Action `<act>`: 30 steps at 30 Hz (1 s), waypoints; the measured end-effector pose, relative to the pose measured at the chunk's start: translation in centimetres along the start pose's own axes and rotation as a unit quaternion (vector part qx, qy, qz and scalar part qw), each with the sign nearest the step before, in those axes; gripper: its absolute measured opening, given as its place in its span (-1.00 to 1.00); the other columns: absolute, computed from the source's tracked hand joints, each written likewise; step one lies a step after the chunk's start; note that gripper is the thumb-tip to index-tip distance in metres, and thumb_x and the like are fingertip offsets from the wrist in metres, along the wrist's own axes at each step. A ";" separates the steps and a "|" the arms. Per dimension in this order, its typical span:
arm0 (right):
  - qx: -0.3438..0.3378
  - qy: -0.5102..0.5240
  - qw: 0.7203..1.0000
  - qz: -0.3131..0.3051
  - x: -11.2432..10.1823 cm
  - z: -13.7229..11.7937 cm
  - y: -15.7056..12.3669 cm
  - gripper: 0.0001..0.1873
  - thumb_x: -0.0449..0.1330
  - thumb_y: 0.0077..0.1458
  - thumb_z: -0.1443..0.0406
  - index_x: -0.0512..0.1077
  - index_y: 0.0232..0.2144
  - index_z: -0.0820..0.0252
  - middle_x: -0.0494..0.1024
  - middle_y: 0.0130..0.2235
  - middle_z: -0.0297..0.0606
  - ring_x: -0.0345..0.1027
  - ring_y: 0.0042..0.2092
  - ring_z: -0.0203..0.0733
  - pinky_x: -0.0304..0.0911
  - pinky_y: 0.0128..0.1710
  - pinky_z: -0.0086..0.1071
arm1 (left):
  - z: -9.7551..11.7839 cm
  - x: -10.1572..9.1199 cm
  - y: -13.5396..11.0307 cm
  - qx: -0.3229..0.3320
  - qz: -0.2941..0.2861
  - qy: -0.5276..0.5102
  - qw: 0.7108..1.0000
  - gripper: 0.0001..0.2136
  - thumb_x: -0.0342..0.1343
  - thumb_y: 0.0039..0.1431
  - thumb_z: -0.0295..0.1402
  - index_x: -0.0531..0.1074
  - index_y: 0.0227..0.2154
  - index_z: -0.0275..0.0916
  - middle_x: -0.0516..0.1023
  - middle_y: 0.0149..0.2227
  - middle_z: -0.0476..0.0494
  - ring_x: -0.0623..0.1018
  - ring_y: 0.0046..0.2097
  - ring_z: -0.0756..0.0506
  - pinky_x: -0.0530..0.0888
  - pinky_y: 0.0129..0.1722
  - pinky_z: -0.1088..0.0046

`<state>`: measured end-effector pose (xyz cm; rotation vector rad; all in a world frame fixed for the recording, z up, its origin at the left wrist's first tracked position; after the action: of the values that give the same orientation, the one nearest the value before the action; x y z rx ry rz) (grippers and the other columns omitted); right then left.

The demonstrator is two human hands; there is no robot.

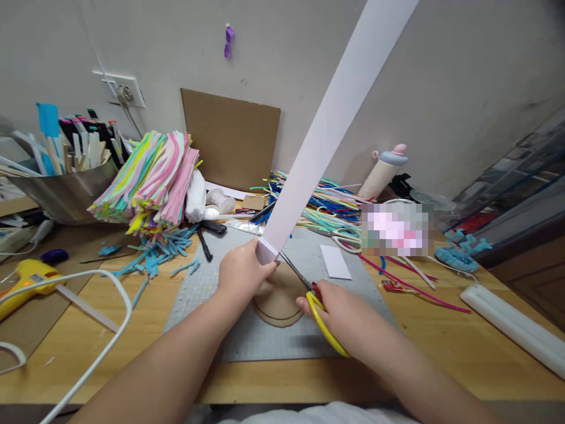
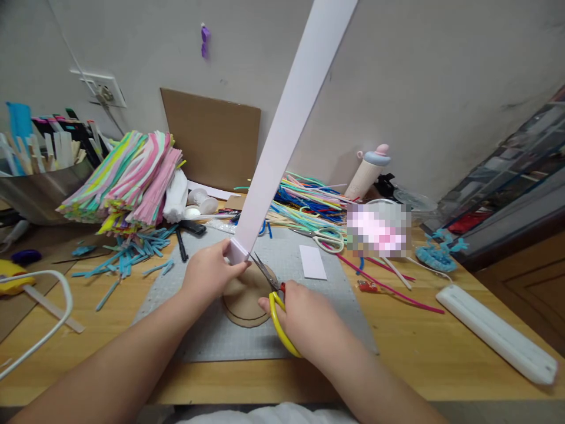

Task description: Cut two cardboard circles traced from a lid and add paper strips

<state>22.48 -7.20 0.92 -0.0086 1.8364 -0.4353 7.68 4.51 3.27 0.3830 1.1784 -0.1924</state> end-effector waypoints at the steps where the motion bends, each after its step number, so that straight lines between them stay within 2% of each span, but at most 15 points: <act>1: -0.004 0.002 1.000 0.001 0.0 0.0 0.0 -0.59 0.00 0.16 -0.05 0.32 -0.39 0.16 0.56 -0.36 -0.14 0.44 -0.37 0.00 -0.07 -0.52 -0.37 | 0.0 0.0 0.0 0.000 -0.002 -0.005 1.000 -0.73 0.16 -0.03 -0.06 0.42 -0.34 -0.10 0.62 -0.39 -0.06 0.57 -0.35 -0.19 0.21 -0.51 0.39; 7: -0.003 0.019 1.000 0.018 -0.6 -0.6 0.6 -0.57 0.04 0.10 -0.09 0.34 -0.39 0.14 0.57 -0.36 -0.17 0.45 -0.35 0.00 -0.05 -0.52 -0.38 | 0.7 0.0 -0.3 0.010 -0.002 -0.020 1.000 -0.75 0.16 -0.03 -0.09 0.42 -0.35 -0.11 0.63 -0.38 -0.05 0.57 -0.33 -0.18 0.21 -0.49 0.40; 18: 0.007 0.018 1.000 -0.002 -1.7 -0.7 0.4 -0.56 0.01 0.12 -0.08 0.36 -0.41 0.15 0.56 -0.36 -0.17 0.42 -0.36 -0.05 -0.04 -0.52 -0.37 | 0.3 -0.1 -0.2 0.003 0.000 -0.021 1.000 -0.75 0.17 -0.04 -0.08 0.42 -0.35 -0.10 0.63 -0.39 -0.06 0.57 -0.34 -0.20 0.19 -0.50 0.39; 30: -0.002 0.010 1.000 0.014 -1.7 -0.9 0.9 -0.56 0.04 0.08 -0.10 0.36 -0.41 0.13 0.57 -0.35 -0.17 0.45 -0.34 0.01 -0.02 -0.51 -0.37 | 0.7 0.0 -0.4 0.009 -0.003 -0.015 1.000 -0.77 0.17 -0.03 -0.09 0.41 -0.38 -0.10 0.62 -0.40 -0.05 0.57 -0.34 -0.19 0.19 -0.51 0.40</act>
<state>22.35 -5.72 2.44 0.0194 1.8555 -0.4128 8.10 3.84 3.40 0.3916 1.1487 -0.2138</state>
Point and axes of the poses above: each hand's wrist, its own y-axis towards the middle knuckle, its own x-axis out of the palm, z = x × y, the point moved 9 cm from there along y, towards the middle knuckle
